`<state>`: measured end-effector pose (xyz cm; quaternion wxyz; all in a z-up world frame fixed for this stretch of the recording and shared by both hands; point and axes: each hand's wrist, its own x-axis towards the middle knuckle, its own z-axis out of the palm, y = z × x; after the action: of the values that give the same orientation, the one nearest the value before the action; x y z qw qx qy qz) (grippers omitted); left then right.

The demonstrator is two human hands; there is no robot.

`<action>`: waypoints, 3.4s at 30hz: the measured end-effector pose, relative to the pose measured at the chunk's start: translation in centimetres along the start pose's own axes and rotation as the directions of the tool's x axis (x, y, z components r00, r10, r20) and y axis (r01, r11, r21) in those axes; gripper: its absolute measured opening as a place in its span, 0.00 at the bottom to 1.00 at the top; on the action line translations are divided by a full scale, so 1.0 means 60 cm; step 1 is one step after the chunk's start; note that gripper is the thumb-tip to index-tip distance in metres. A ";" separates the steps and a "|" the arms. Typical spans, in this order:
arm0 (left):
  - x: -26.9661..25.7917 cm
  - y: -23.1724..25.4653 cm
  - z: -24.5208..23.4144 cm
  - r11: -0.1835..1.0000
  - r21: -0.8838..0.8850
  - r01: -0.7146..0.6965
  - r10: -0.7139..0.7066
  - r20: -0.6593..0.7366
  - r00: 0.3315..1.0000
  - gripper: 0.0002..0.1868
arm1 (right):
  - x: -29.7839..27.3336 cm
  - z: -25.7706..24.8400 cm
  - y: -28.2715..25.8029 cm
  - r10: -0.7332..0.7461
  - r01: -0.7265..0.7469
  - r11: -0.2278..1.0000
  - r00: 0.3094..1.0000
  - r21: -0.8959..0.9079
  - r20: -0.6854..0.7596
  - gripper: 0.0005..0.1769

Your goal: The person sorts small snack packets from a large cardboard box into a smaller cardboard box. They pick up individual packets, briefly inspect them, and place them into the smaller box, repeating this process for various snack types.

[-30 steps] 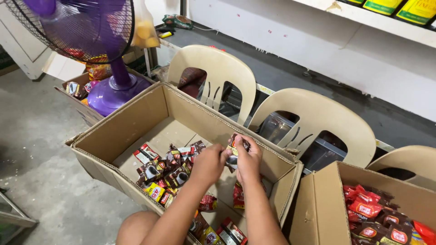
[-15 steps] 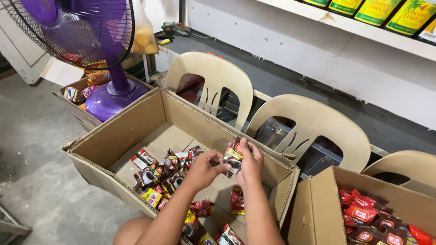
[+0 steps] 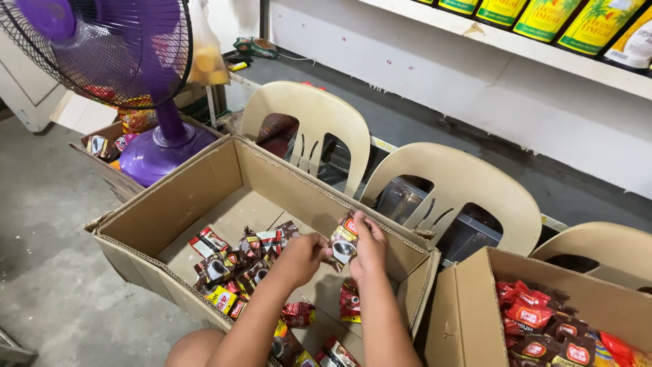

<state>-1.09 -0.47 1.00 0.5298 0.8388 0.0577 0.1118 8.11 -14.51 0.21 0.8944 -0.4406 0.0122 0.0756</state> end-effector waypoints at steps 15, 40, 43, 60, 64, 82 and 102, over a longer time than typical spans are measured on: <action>-0.015 0.023 -0.011 0.951 -0.302 0.073 0.009 0.260 0.965 0.31 | -0.034 0.016 -0.027 0.142 -0.227 0.961 0.898 0.160 0.417 0.36; -0.031 -0.019 -0.004 0.851 0.525 0.010 -0.294 0.460 0.838 0.29 | -0.002 0.004 -0.028 -0.311 0.311 0.928 0.950 -0.207 0.033 0.17; -0.025 0.040 -0.009 0.943 0.298 0.149 -0.234 0.274 0.933 0.42 | -0.007 -0.003 -0.033 -0.154 0.154 0.963 0.988 -0.221 0.014 0.16; -0.002 0.011 0.016 0.904 -0.380 0.199 -0.158 0.136 0.978 0.24 | -0.053 0.037 0.037 -0.120 0.113 0.828 0.992 -0.550 0.023 0.33; -0.016 0.005 0.016 0.926 -0.326 0.189 -0.166 0.097 0.981 0.24 | -0.060 0.020 0.045 -0.226 0.241 0.769 0.969 -0.592 0.100 0.33; -0.145 0.477 0.147 0.591 -0.715 -0.374 0.663 0.166 0.730 0.15 | -0.435 -0.079 -0.609 -0.399 0.532 0.001 0.777 -0.847 0.487 0.22; -0.098 0.490 0.427 0.652 0.229 -0.723 0.442 0.661 0.607 0.17 | -0.301 -0.446 -0.598 0.229 -0.019 0.137 0.973 -0.990 0.013 0.16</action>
<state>-1.05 -36.90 16.15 0.2300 0.9046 -0.3583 0.0203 -3.30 -59.47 13.68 0.3781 -0.9061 -0.0760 0.1740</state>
